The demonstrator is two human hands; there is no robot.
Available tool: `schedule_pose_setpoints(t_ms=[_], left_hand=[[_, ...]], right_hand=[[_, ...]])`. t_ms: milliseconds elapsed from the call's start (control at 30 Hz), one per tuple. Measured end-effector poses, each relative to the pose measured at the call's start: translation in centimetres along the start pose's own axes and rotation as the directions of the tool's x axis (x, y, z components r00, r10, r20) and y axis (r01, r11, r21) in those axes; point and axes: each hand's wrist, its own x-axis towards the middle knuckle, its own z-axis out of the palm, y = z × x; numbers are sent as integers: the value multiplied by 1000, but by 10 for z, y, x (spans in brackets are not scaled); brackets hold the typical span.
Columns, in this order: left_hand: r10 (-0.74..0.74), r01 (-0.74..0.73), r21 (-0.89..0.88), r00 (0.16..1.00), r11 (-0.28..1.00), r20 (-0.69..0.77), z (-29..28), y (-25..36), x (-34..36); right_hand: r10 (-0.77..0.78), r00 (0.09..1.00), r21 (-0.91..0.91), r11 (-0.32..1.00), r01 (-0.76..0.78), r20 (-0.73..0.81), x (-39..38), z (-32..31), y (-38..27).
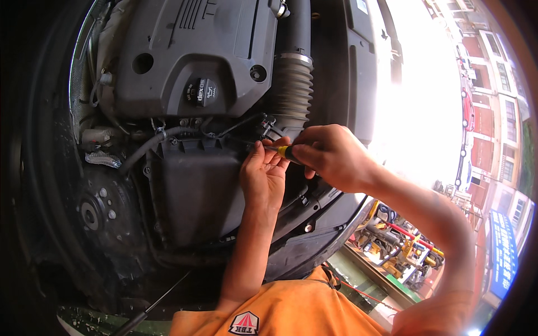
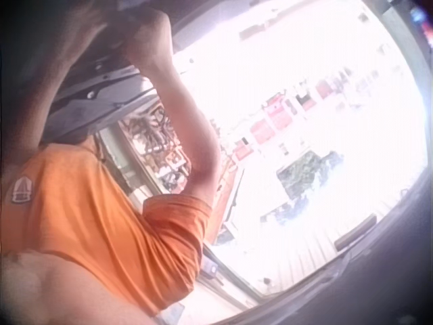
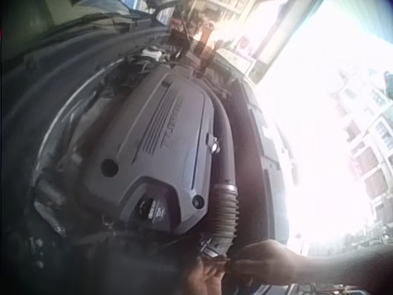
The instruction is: The person uses a screwdriver to loosen and remove screws from the air filter housing and other engine components under the open hood of a car.
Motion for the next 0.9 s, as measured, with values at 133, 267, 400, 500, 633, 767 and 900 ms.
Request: schedule_pose_setpoints(t_ms=[133,267,400,500,633,767,900], left_hand=[[18,-18,-23,1000,1000,-8,2,-2,-1],[-11,11,8,1000,1000,-20,6,-3,-4],[2,-2,17,1000,1000,19,-3,-1,-2],[26,-26,18,1000,1000,-8,-1,1,-2],[16,-16,10,1000,1000,12,3,1,-2],[-20,19,38,999,999,33,3,2,-3],[-10,11,30,1000,999,-30,1,-1,-1]], right_hand=[[-720,578,-873,-80,481,385,-7,0,-6],[-631,630,-864,-136,485,452,-9,-5,8],[160,984,-43,987,-157,72,-5,2,-6],[273,939,142,942,-305,207,6,-10,-2],[-569,813,-727,505,466,126,-13,5,3],[-498,856,-713,549,437,141,-18,3,3],[140,988,-95,987,-133,72,6,-10,-9]])
